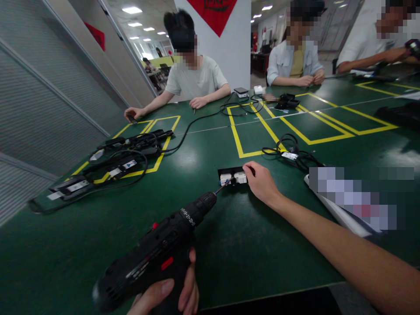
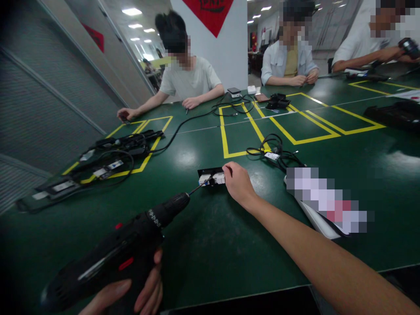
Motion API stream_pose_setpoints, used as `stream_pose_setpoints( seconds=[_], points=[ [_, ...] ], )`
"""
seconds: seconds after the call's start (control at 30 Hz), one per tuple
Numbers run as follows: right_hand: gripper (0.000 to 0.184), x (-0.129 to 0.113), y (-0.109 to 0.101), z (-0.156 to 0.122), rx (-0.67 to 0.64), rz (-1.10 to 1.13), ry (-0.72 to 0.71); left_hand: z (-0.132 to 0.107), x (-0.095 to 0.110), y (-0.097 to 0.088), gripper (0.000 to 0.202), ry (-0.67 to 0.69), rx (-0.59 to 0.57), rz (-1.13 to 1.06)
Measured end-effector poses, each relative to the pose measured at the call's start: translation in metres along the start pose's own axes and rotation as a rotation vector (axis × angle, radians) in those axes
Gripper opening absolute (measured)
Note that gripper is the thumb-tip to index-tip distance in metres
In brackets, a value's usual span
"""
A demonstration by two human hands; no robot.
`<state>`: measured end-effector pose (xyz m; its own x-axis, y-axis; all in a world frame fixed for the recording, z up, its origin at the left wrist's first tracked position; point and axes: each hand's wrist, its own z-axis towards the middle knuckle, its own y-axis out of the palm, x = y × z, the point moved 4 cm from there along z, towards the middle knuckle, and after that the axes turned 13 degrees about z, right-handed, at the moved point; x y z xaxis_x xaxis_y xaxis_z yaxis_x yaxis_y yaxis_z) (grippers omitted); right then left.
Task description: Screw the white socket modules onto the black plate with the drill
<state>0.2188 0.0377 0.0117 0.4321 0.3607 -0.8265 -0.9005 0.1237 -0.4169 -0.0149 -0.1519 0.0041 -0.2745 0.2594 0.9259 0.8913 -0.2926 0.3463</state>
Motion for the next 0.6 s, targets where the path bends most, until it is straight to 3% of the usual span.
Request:
stream_pose_setpoints(
  seconds=[0.6],
  points=[
    [0.023, -0.0001, 0.0003, -0.0005, -0.005, 0.008, 0.013, -0.0005, -0.0013, -0.0007, 0.038, -0.002, -0.001, -0.001]
  ],
)
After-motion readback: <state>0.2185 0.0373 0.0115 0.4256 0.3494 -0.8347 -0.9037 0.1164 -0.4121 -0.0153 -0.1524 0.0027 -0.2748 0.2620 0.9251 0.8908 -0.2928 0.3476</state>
